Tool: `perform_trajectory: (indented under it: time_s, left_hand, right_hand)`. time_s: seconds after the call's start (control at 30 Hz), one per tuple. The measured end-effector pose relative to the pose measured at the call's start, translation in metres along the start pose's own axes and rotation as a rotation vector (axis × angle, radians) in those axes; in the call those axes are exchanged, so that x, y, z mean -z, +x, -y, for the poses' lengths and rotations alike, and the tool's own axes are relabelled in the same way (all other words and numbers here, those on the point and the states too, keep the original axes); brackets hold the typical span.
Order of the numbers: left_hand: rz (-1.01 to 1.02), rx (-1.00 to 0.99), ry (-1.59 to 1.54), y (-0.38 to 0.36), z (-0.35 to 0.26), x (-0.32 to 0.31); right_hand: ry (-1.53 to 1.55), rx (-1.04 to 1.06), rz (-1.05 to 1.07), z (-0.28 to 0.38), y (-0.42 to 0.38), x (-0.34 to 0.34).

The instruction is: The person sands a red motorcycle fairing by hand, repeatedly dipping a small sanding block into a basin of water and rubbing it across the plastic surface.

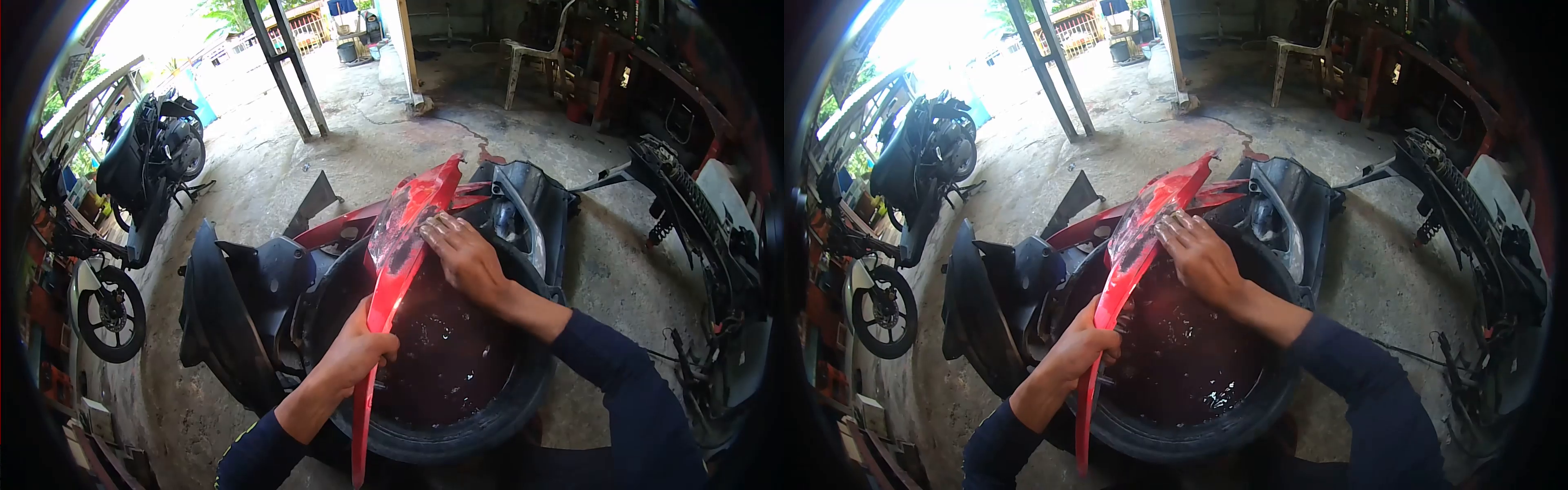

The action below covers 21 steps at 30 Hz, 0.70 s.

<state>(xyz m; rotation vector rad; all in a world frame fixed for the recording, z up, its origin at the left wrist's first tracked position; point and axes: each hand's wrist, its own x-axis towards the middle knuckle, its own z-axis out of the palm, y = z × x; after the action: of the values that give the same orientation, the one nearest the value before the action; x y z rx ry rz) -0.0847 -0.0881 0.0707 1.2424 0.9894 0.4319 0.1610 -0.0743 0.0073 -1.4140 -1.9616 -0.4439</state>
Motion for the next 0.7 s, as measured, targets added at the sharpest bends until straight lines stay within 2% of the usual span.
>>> perform_trajectory:
  time_s: [0.03,0.07,0.13,0.2,0.27,0.33,0.4,0.53,0.63,0.7]
  left_hand:
    - [0.014,0.024,-0.004,0.001,-0.003,0.001]
    - [0.025,0.048,-0.009,0.002,-0.007,0.003]
    - [0.013,0.040,-0.037,0.000,-0.006,0.004]
    - [0.008,0.032,-0.062,0.000,-0.005,0.004]
    - [0.042,0.106,-0.151,0.004,-0.008,0.010]
    - [0.047,0.092,-0.167,0.005,-0.012,0.012]
    - [0.043,0.064,-0.113,0.001,-0.011,0.011]
    - [0.041,0.064,-0.129,0.009,-0.002,0.013]
    - [0.048,0.088,-0.116,0.002,-0.007,0.014]
    - [0.056,0.074,-0.126,0.002,-0.004,0.015]
  right_hand:
    - [0.015,0.003,0.010,0.007,-0.003,0.004]
    - [0.035,0.102,0.008,0.025,-0.013,0.008]
    - [0.177,0.111,-0.005,0.068,-0.027,0.019]
    - [0.205,0.132,0.002,0.045,-0.018,0.012]
    - [0.068,0.060,-0.043,0.022,-0.005,-0.001]
    - [0.053,0.032,-0.060,0.038,-0.007,0.000]
    - [0.139,0.137,-0.041,0.062,-0.015,0.011]
    - [0.013,0.049,-0.042,0.024,0.005,0.002]
    - [0.162,0.095,-0.032,0.070,-0.017,0.017]
    - [0.132,0.101,-0.044,0.051,-0.012,0.014]
